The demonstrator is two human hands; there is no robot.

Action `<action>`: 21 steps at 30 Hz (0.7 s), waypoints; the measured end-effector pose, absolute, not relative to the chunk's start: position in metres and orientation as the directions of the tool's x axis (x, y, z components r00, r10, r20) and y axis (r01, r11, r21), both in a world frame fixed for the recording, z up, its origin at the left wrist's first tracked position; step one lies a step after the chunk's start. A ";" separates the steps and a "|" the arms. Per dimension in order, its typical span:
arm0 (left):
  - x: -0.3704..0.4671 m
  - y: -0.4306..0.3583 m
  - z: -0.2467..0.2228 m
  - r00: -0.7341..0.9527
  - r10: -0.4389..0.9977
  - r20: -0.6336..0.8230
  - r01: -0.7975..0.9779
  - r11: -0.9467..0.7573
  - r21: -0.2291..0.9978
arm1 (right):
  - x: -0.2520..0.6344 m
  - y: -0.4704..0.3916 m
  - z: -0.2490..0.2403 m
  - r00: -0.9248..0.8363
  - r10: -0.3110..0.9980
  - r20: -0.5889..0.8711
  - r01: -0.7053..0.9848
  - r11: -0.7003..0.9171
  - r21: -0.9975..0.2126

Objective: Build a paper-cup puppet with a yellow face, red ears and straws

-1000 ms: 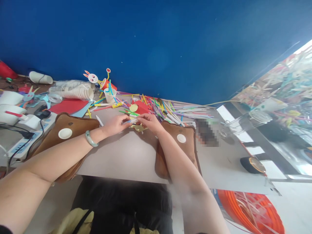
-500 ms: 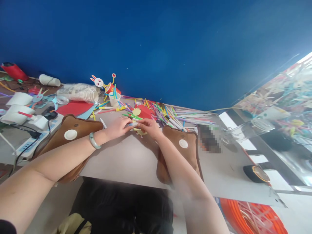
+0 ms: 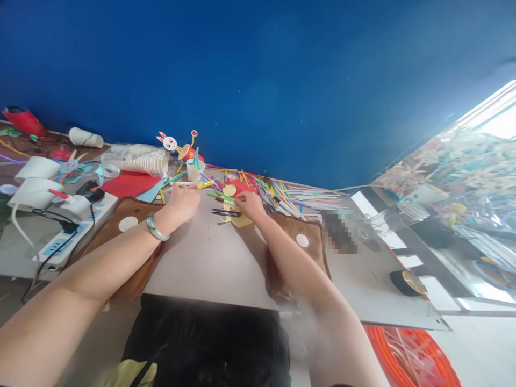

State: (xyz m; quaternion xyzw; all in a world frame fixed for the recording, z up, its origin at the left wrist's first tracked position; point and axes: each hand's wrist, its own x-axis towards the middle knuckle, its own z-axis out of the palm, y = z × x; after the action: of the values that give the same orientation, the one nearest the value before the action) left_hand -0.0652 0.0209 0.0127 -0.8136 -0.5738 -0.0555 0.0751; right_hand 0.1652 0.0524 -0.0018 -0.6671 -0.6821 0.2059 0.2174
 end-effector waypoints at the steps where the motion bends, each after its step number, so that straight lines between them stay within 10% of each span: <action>1: -0.065 0.020 0.015 0.343 0.920 0.191 0.939 -0.342 -0.040 | 0.159 0.059 -0.001 0.015 0.999 0.043 0.852 0.010 -0.524; 8: -0.073 0.030 0.057 0.291 0.901 0.322 0.943 -0.326 0.061 | 0.136 0.104 0.007 0.053 0.999 0.005 0.933 -0.048 -0.358; 21: -0.104 0.150 0.037 -0.009 0.943 0.333 0.792 -0.197 0.578 | 0.148 0.110 -0.001 0.084 0.996 0.004 0.685 -0.055 -0.726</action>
State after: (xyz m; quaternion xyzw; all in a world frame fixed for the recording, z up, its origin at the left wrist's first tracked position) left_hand -0.1041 0.1503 0.0369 -0.6951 -0.6240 -0.3392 -0.1111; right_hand 0.1483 0.1100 -0.0009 -0.6756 -0.6222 0.2663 0.2924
